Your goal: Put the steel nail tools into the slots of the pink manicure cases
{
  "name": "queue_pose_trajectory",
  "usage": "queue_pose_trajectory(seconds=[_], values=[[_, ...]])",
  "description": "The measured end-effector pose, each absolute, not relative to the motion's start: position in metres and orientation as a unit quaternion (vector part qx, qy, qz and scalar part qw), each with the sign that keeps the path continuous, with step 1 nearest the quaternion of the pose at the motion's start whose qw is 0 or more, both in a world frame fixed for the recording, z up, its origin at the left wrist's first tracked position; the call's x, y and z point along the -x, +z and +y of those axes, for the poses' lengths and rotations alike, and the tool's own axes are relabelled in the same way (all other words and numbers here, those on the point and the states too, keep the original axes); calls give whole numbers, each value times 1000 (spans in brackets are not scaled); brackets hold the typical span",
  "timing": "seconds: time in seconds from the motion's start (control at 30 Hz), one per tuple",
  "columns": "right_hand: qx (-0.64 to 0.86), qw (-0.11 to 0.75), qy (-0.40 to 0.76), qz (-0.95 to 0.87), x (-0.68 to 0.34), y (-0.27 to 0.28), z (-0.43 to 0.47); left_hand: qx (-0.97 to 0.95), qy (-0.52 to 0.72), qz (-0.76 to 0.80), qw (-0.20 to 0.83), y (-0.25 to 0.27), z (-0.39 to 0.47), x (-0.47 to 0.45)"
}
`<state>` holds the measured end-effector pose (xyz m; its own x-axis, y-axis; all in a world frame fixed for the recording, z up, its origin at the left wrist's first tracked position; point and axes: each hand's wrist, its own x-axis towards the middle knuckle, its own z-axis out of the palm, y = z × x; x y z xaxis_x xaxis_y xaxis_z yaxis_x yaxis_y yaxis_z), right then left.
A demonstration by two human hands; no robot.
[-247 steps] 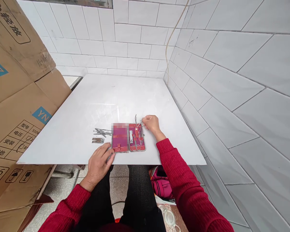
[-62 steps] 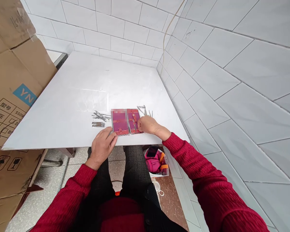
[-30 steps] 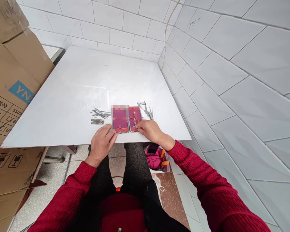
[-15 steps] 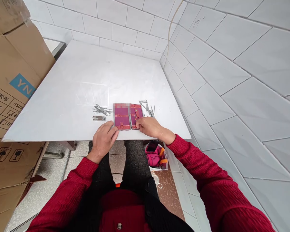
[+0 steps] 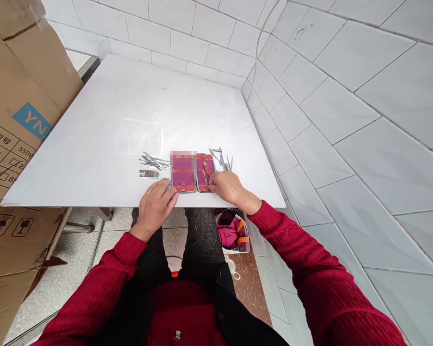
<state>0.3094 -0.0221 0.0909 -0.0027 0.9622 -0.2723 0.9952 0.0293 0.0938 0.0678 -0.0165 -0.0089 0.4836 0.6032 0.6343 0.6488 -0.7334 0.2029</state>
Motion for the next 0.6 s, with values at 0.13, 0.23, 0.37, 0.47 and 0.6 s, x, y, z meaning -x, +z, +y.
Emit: queue_pose_trajectory(seconds=[0.13,0.23,0.37,0.47,0.6], values=[[-701,129,-63,699,-306,95,-21,860,-355,-366,26,-9,-17,-68],[-709,130,-74,689,-304,96,-23,860,-353,-366,26,-9,-16,-68],[-730,122,-90,666,-300,95,-22,858,-355,-371,5,-8,-16,-68],[-746,112,-97,649,-296,93,-21,855,-361,-372,-20,-8,-15,-69],[-764,105,-105,627,-291,92,-17,855,-367,-364,-53,-7,-13,-68]])
